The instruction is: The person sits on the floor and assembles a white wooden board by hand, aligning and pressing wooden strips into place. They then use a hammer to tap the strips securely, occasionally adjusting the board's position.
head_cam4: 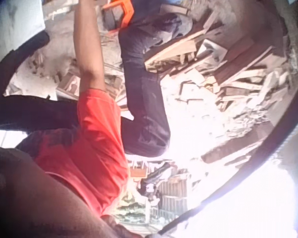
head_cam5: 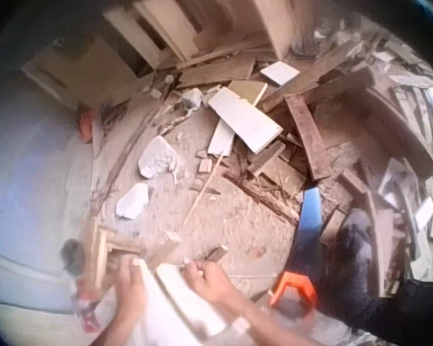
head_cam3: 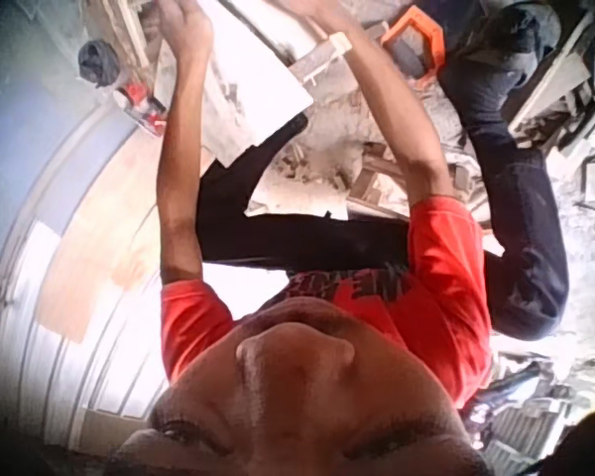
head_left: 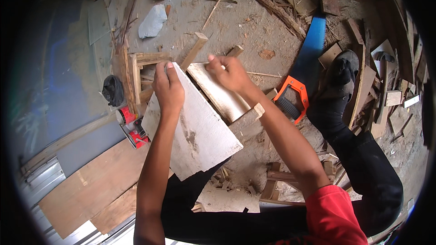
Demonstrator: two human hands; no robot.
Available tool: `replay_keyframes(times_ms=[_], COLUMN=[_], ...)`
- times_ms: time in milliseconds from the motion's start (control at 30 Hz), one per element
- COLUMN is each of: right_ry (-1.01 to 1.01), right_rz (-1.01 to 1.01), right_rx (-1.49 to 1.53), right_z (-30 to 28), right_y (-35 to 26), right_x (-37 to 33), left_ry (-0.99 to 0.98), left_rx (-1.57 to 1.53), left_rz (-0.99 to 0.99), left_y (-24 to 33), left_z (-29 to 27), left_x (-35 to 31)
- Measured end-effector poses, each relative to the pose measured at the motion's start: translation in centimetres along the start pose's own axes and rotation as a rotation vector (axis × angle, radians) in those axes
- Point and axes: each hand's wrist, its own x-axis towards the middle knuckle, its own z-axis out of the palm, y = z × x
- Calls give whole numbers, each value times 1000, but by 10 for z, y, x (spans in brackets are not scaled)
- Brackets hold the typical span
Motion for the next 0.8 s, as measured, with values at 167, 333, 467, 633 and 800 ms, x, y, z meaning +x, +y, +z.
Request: replay_keyframes(times_ms=[167,333,467,633,800], right_ry=[189,-61,289,-23,-200], right_rz=[-92,-158,-159,-46,91], right_rx=[131,59,76,-74,-132], right_z=[-9,23,27,18,0], right_y=[6,32,27,30,9], right_x=[-7,-30,-35,-33,-25], left_ry=[9,5,-5,-32,-34], left_rx=[15,27,37,53,41], left_rz=[17,-4,8,-37,-41], left_y=[-1,-1,-2,1,-1], left_z=[3,2,2,0,3], left_x=[1,1,0,-2,-1])
